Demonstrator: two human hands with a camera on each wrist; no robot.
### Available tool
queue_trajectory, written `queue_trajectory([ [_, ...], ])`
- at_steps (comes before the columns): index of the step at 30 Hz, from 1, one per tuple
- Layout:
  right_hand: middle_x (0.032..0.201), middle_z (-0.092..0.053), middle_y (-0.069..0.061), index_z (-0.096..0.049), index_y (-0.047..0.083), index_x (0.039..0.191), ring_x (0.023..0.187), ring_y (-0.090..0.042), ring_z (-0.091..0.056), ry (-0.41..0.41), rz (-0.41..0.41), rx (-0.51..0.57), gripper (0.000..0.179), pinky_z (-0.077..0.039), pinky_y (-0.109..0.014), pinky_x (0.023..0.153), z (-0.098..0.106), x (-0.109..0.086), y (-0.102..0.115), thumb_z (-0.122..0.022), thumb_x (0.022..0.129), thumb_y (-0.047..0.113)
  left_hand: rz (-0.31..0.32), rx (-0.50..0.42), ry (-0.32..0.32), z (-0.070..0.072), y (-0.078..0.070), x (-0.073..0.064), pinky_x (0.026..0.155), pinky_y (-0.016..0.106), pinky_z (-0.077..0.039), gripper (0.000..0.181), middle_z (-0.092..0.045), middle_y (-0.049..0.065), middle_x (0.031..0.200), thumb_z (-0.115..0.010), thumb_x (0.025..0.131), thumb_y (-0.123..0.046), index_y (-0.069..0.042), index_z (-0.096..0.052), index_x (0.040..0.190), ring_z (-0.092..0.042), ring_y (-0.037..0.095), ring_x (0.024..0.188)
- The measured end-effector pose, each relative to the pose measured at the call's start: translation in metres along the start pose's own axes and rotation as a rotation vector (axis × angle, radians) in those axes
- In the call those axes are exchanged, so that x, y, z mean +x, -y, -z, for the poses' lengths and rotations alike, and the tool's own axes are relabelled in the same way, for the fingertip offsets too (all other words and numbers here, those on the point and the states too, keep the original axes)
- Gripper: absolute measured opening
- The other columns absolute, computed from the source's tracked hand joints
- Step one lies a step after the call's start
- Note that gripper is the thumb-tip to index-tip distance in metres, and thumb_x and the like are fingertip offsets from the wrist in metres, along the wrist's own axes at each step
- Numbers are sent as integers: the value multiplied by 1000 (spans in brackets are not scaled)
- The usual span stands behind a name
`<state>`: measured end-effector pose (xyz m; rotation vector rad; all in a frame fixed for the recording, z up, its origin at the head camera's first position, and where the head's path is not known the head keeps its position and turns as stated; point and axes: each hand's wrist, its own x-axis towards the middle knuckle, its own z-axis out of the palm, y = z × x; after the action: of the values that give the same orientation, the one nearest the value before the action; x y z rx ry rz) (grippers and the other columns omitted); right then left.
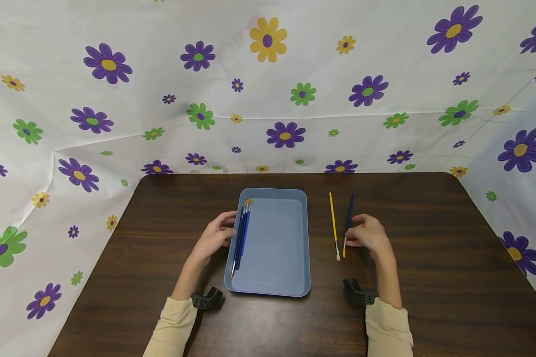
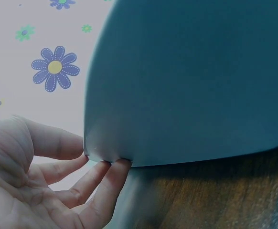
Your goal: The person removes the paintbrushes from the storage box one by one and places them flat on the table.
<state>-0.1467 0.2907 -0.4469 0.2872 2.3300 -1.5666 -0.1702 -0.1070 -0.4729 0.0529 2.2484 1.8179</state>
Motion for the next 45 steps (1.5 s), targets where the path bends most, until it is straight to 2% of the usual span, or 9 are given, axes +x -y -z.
queue_trajectory([
  [11, 95, -67, -22, -21, -25, 148, 72, -14, -68, -29, -57, -21, 63, -61, -31, 65, -4, 4, 1, -55, 98, -8, -5, 8, -6, -1, -1, -1, 67, 38, -56, 56, -54, 24, 139, -56, 93, 0, -2, -52, 149, -62, 29, 99],
  [18, 91, -68, -21, -24, -25, 146, 69, -13, -68, -54, -65, -40, 63, -61, -30, 63, -8, 2, 3, -56, 95, -8, -7, 6, -6, -1, 1, 0, 67, 37, -56, 56, -55, 24, 139, -56, 93, 1, -2, -52, 148, -63, 30, 99],
  [27, 93, -62, -22, -28, -24, 146, 70, -14, -67, -68, -82, -52, 59, -61, -31, 64, -10, 4, 3, -55, 96, -9, -12, 8, -2, 0, -1, -2, 68, 38, -56, 55, -53, 24, 140, -56, 94, 0, -1, -51, 149, -63, 29, 98],
  [45, 90, -65, -21, -30, -25, 144, 69, -13, -66, -71, -88, -63, 55, -61, -31, 64, -7, 2, 6, -54, 98, -8, -1, 8, 7, 0, 0, -1, 70, 36, -57, 55, -53, 24, 139, -55, 94, -1, -2, -52, 148, -63, 28, 98],
])
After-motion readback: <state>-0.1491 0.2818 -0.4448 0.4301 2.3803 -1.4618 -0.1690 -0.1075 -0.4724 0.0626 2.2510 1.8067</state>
